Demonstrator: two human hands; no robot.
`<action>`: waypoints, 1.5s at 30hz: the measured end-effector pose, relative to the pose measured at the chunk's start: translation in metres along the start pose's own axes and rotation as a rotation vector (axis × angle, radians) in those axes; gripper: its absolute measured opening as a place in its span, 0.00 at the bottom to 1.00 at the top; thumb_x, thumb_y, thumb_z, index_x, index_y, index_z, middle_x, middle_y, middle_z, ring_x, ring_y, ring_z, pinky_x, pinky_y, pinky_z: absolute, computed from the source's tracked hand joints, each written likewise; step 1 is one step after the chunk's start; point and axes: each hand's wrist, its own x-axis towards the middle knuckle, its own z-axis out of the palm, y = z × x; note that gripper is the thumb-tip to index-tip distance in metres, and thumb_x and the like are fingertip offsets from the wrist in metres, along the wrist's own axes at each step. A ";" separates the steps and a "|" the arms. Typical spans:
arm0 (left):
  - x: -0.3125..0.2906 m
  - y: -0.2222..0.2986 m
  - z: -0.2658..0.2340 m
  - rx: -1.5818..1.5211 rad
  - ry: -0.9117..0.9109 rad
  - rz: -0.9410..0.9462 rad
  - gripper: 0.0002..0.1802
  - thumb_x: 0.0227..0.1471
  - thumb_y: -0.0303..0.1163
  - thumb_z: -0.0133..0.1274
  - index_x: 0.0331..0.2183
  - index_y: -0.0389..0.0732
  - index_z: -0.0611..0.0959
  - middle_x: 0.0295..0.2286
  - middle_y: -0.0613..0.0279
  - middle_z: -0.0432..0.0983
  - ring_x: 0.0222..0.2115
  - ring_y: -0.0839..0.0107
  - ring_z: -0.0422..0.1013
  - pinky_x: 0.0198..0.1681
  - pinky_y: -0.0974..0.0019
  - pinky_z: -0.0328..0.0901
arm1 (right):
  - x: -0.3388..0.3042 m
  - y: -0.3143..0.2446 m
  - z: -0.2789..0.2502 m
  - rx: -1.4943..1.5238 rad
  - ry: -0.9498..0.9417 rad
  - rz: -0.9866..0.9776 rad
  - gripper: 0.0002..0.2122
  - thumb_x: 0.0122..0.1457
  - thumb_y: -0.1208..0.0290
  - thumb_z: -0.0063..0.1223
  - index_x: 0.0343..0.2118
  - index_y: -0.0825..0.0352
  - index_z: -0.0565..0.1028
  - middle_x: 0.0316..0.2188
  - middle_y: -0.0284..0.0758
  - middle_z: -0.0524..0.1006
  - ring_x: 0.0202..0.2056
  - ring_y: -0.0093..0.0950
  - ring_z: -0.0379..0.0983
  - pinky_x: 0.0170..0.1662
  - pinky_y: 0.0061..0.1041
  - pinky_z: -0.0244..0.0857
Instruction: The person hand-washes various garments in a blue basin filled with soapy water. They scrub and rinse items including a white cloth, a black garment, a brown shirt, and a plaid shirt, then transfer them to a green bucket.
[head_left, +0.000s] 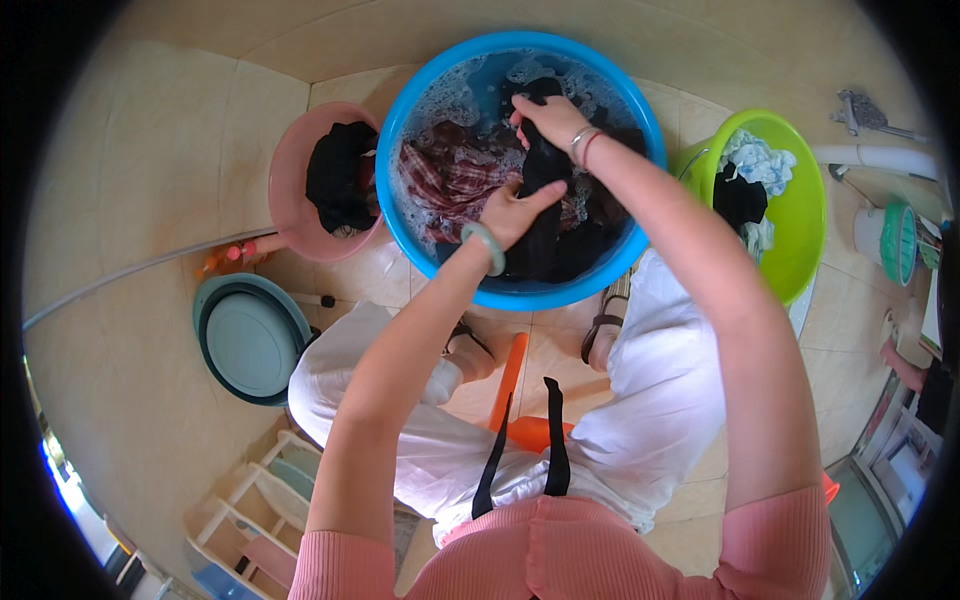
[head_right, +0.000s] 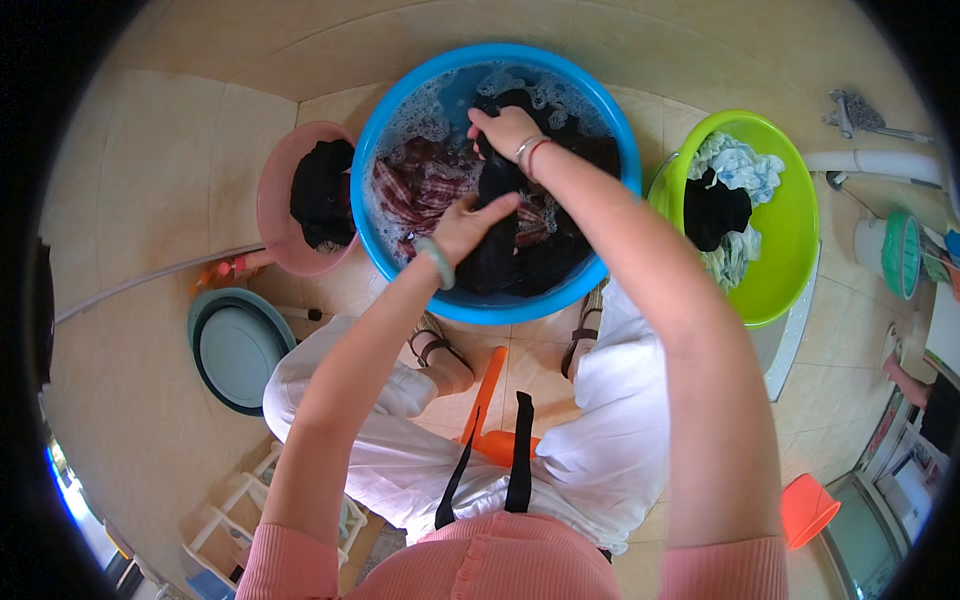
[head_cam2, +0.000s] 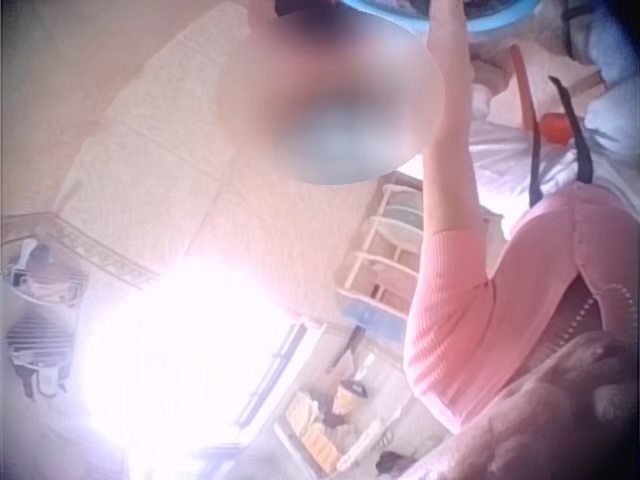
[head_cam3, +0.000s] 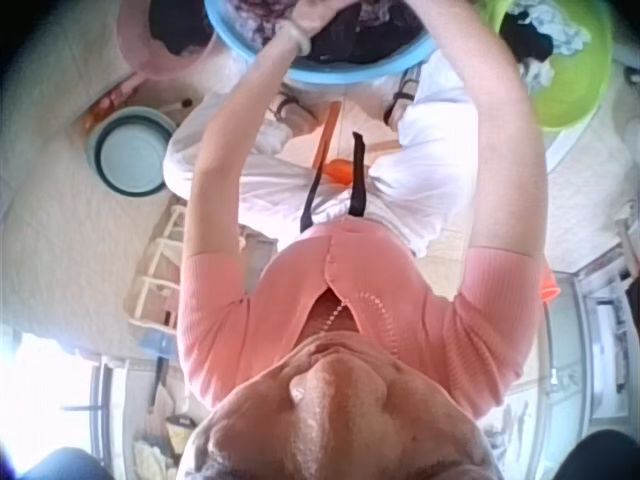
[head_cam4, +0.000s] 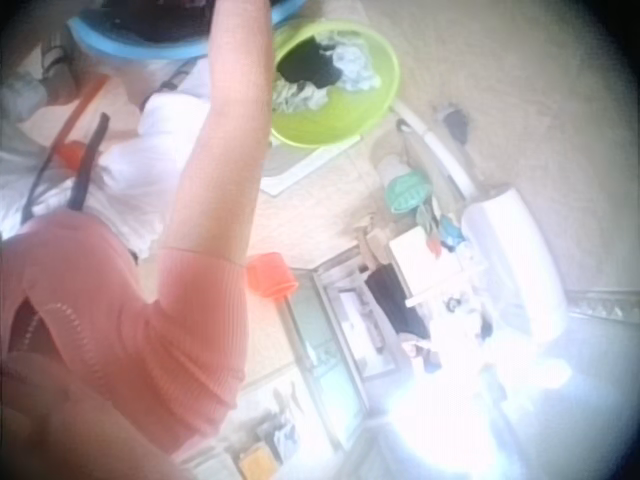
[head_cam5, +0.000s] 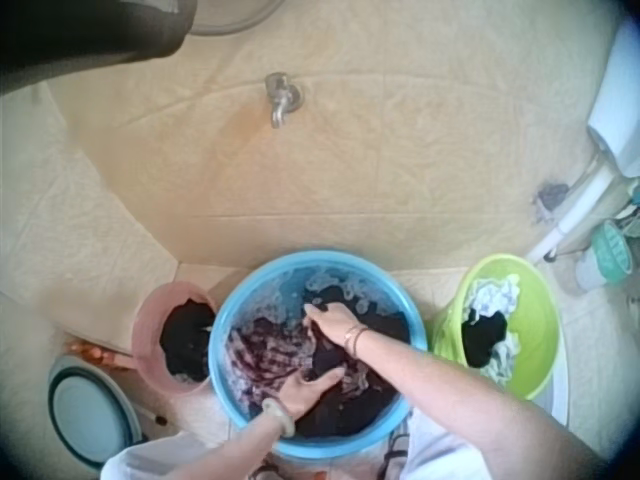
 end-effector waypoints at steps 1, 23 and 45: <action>-0.009 0.018 -0.004 -0.528 -0.330 -0.289 0.36 0.51 0.52 0.62 0.51 0.35 0.72 0.33 0.56 0.80 0.36 0.62 0.78 0.40 0.63 0.73 | 0.004 0.016 -0.015 0.053 -0.043 0.009 0.25 0.61 0.44 0.49 0.40 0.67 0.79 0.34 0.39 0.82 0.38 0.29 0.78 0.45 0.31 0.67; 0.016 -0.015 -0.029 -0.961 0.169 -0.181 0.48 0.51 0.71 0.46 0.63 0.52 0.55 0.62 0.55 0.50 0.61 0.50 0.53 0.57 0.30 0.55 | -0.137 -0.034 -0.088 -0.048 0.355 -0.532 0.20 0.57 0.59 0.61 0.49 0.65 0.77 0.38 0.29 0.79 0.37 0.15 0.74 0.32 0.16 0.68; -0.023 0.129 0.124 -0.349 -0.734 0.229 0.32 0.56 0.49 0.57 0.58 0.46 0.71 0.49 0.63 0.72 0.51 0.71 0.67 0.54 0.65 0.62 | -0.338 0.066 -0.236 1.067 0.924 -0.445 0.14 0.65 0.60 0.45 0.47 0.64 0.74 0.43 0.35 0.76 0.28 0.24 0.69 0.18 0.17 0.49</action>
